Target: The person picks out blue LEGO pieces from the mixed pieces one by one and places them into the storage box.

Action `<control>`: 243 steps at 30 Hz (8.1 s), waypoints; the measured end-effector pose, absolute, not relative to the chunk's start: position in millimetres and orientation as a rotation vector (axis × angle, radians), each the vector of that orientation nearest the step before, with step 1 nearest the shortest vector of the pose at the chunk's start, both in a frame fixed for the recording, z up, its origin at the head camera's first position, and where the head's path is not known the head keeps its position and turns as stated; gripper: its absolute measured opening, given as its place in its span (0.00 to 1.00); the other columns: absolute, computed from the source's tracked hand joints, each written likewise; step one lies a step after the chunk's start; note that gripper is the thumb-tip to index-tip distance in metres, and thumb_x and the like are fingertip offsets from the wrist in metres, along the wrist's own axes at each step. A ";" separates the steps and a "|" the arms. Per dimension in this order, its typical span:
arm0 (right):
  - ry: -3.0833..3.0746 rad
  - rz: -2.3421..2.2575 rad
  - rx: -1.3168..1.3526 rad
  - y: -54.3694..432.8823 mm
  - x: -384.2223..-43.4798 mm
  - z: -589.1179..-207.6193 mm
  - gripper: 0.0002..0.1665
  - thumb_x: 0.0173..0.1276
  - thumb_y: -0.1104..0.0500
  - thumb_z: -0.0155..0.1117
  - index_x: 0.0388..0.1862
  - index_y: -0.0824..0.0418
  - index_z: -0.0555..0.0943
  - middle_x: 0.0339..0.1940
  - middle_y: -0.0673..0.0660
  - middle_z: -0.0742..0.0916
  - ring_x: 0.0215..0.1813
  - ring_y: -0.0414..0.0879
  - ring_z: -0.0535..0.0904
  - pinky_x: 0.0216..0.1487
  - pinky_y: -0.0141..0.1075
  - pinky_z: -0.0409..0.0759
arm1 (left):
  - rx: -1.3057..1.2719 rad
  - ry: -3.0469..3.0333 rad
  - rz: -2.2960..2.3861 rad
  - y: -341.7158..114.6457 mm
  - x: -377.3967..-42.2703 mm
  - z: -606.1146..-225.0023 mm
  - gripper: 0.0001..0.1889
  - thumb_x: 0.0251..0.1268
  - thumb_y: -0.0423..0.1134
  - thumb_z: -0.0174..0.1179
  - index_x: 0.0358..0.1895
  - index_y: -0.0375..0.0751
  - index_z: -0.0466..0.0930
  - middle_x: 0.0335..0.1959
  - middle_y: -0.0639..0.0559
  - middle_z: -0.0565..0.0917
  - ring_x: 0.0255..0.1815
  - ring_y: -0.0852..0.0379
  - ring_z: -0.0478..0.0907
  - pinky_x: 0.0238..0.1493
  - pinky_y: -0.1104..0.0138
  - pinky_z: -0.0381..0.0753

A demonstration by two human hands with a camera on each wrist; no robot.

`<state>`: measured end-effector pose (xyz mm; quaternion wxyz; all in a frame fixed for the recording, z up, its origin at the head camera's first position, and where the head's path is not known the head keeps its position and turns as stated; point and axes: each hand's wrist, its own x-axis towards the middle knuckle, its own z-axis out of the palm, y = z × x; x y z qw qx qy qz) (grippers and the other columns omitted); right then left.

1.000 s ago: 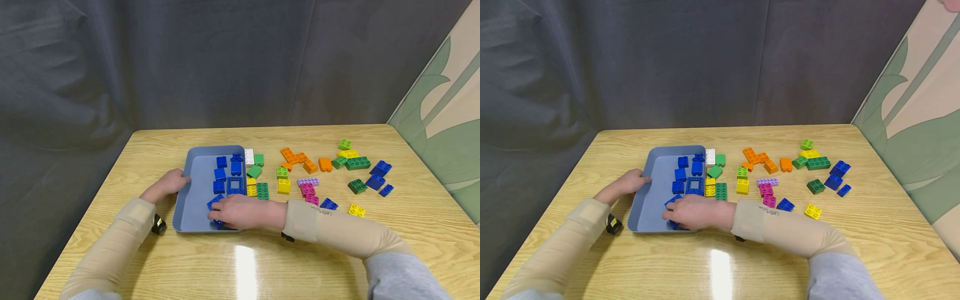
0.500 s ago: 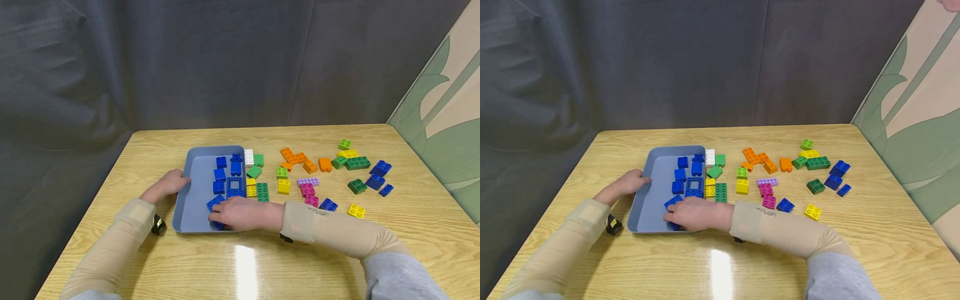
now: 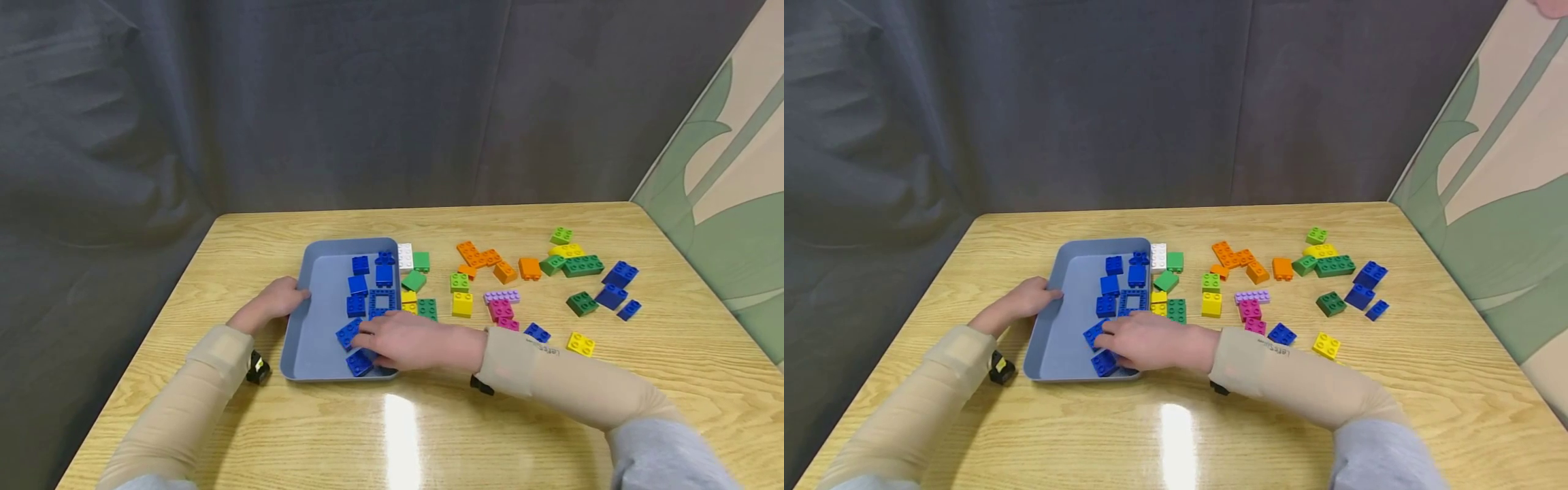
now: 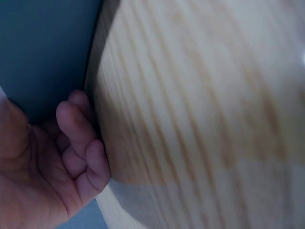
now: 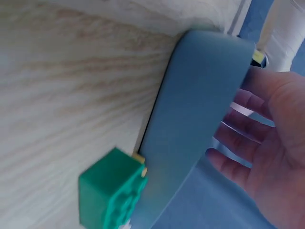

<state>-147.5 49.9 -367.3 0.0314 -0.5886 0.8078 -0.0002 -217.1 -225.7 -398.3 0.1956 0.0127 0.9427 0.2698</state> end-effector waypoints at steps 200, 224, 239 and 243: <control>2.623 0.003 -1.129 -46.6 -253.9 -354.7 0.12 0.74 0.59 0.56 0.55 0.56 0.76 0.43 0.51 0.82 0.44 0.45 0.76 0.49 0.36 0.75 | 0.045 2.630 0.737 -226.4 -219.2 -393.7 0.16 0.74 0.40 0.45 0.37 0.29 0.75 0.24 0.44 0.77 0.22 0.53 0.74 0.25 0.64 0.73; 2.759 -0.117 -1.034 37.2 -262.4 -326.0 0.30 0.72 0.51 0.61 0.68 0.61 0.70 0.62 0.59 0.78 0.58 0.50 0.76 0.60 0.43 0.73 | 0.014 2.634 0.733 -224.9 -218.7 -396.4 0.17 0.74 0.41 0.44 0.41 0.27 0.75 0.28 0.42 0.78 0.26 0.51 0.75 0.30 0.63 0.74; 2.843 -0.322 -0.945 124.0 -255.2 -328.6 0.26 0.70 0.54 0.63 0.62 0.63 0.73 0.59 0.62 0.79 0.55 0.55 0.78 0.56 0.48 0.76 | 0.004 2.624 0.737 -225.0 -217.6 -394.0 0.17 0.75 0.40 0.44 0.41 0.27 0.76 0.28 0.42 0.79 0.26 0.51 0.76 0.29 0.63 0.75; 2.883 -0.356 -0.901 144.7 -252.5 -326.5 0.26 0.69 0.54 0.64 0.62 0.63 0.73 0.59 0.62 0.79 0.55 0.55 0.78 0.54 0.48 0.76 | 0.007 2.627 0.743 -225.3 -217.4 -394.1 0.18 0.75 0.41 0.44 0.42 0.27 0.76 0.29 0.42 0.79 0.27 0.51 0.76 0.29 0.63 0.75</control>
